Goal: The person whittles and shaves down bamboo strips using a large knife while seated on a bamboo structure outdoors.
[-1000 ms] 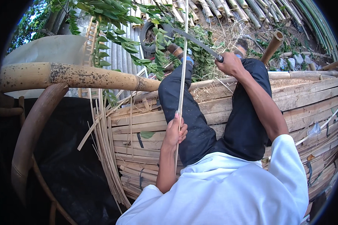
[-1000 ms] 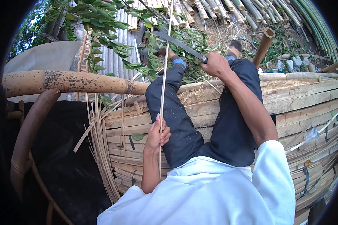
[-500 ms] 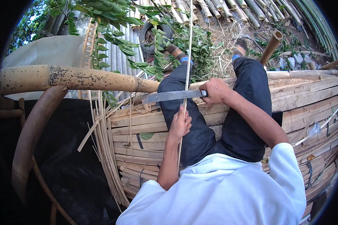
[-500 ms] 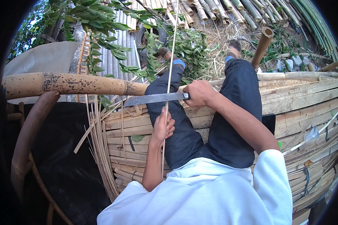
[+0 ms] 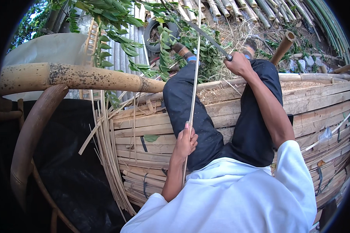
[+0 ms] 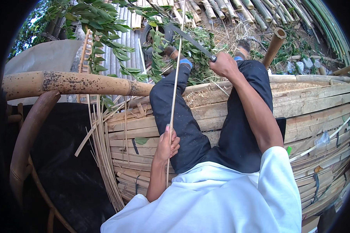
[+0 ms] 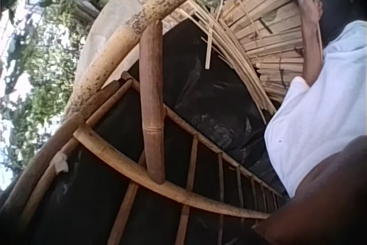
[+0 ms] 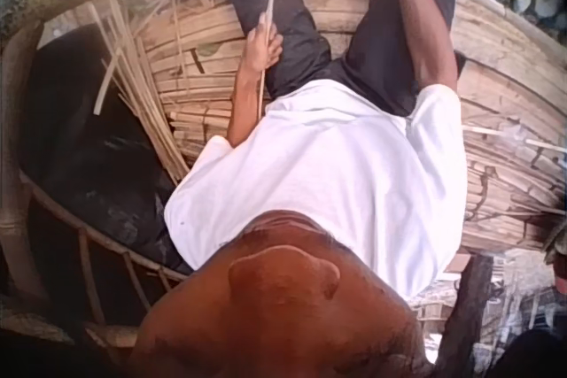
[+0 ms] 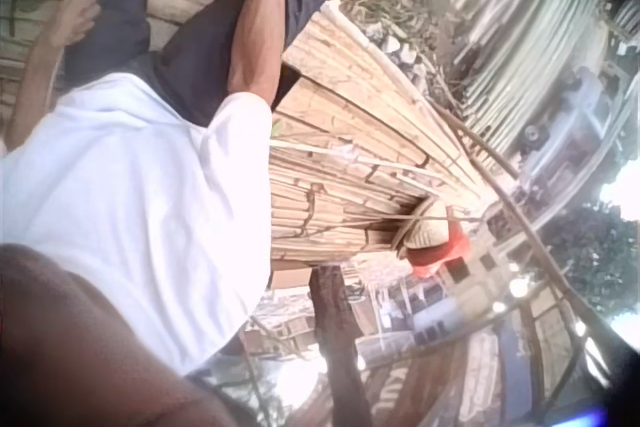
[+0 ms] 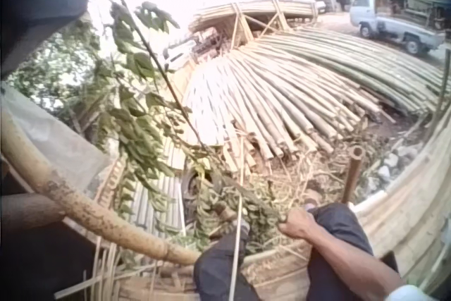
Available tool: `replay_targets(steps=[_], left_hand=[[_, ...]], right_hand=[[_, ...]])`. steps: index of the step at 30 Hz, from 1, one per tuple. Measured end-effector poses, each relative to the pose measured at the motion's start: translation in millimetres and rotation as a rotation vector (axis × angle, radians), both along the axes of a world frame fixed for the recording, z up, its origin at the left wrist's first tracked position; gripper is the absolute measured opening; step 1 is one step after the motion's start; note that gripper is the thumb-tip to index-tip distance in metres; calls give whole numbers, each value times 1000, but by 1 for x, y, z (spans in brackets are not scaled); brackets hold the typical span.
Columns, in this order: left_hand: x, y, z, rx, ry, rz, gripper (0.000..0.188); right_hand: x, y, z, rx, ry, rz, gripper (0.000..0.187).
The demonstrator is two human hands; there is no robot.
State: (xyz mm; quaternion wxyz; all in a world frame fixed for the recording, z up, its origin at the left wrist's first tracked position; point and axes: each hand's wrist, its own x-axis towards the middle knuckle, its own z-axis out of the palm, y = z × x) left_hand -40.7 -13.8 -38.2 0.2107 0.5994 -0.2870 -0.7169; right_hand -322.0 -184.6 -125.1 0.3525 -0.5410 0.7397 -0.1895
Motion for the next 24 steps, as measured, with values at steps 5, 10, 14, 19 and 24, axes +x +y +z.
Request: replay_targets(steps=[5,10,14,19,24], left_hand=[[8,-11,-16,-37,-50,45,51],[-2,-28,-15,-87,8,-4,51],[-7,-31,-18,-116,-96,-66,51],[-9,-8,-3,-45,-77,5,50],[-4,-2,-10,-59,-126,8,50]], right_hand=[[47,40,6,-198,-65,447,20],[80,78,24,-374,-51,714,18],[64,71,22,-301,36,673,20],[18,30,16,-172,93,313,23],[31,32,18,-59,86,244,27]])
